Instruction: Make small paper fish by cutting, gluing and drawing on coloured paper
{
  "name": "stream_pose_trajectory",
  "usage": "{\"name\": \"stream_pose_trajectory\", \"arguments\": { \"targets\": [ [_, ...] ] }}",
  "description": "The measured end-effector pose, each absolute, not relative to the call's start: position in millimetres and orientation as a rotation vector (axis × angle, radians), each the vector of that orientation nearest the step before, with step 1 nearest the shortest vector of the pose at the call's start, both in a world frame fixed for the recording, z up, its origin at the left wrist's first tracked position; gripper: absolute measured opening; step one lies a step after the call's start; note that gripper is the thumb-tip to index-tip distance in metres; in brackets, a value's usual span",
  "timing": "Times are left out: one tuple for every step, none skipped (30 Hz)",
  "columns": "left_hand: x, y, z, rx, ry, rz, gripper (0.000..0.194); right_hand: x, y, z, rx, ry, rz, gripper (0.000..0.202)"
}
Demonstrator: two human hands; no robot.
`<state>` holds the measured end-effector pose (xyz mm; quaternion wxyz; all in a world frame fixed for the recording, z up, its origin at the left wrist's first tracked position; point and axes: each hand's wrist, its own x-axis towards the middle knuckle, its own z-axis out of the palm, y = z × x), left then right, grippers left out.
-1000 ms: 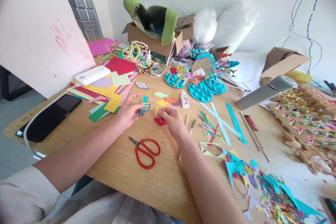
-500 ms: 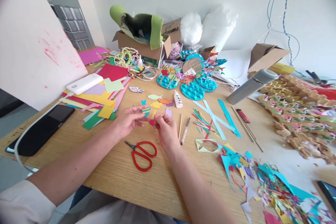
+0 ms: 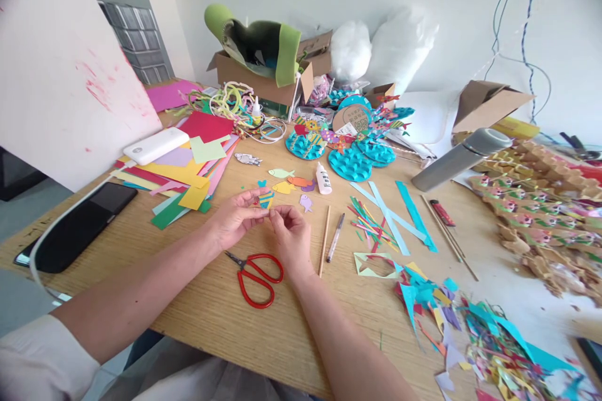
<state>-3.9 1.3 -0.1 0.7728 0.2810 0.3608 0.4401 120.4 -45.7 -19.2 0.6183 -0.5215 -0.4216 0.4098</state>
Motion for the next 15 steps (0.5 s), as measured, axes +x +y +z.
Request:
{"name": "stream_pose_trajectory", "arguments": {
  "targets": [
    [-3.9,1.6,-0.8,0.613,0.783,0.956,0.046,120.3,-45.7,-19.7,-1.207,-0.976,0.940,0.018],
    [-3.8,1.9,-1.4,0.617,0.783,0.957,0.047,120.4,-45.6,-20.4,-1.212,-0.981,0.938,0.017],
    [-3.8,2.2,-1.9,0.621,0.783,0.958,0.047,120.4,-45.5,-21.0,-1.216,-0.985,0.937,0.016],
    [-3.8,2.4,-2.4,0.627,0.782,0.958,0.047,120.5,-45.4,-21.7,-1.220,-0.990,0.935,0.016],
    [-3.8,2.6,-2.9,0.634,0.781,0.959,0.048,120.7,-45.4,-22.2,-1.225,-0.996,0.931,0.016],
    [-3.8,2.8,-3.5,0.644,0.779,0.962,0.048,120.8,-45.4,-22.5,-1.230,-1.002,0.927,0.016],
    [-3.9,3.0,-4.0,0.657,0.776,0.965,0.049,121.0,-45.4,-22.5,-1.234,-1.008,0.925,0.017],
    [-4.1,3.2,-4.5,0.671,0.772,0.968,0.050,121.2,-45.6,-22.2,-1.239,-1.013,0.926,0.017],
    [-4.2,3.4,-4.8,0.685,0.771,0.970,0.051,121.5,-45.7,-21.6,-1.240,-1.016,0.929,0.018],
    [-4.3,3.4,-5.0,0.700,0.772,0.971,0.052,121.9,-45.9,-20.8,-1.238,-1.014,0.934,0.020],
    [-4.3,3.4,-5.0,0.717,0.776,0.971,0.054,122.6,-46.0,-19.9,-1.237,-1.009,0.942,0.022],
    [-4.3,3.3,-4.8,0.738,0.782,0.972,0.055,123.4,-46.0,-19.1,-1.239,-1.001,0.951,0.024],
    [-4.1,3.0,-4.4,0.764,0.789,0.972,0.057,124.3,-45.9,-18.4,-1.245,-0.994,0.962,0.028],
    [-4.0,2.6,-4.0,0.792,0.793,0.973,0.058,125.4,-45.7,-18.0,-1.254,-0.990,0.973,0.031],
    [-3.8,2.2,-3.6,0.822,0.793,0.972,0.058,126.4,-45.4,-17.9,-1.264,-0.993,0.984,0.034]
  ]
}}
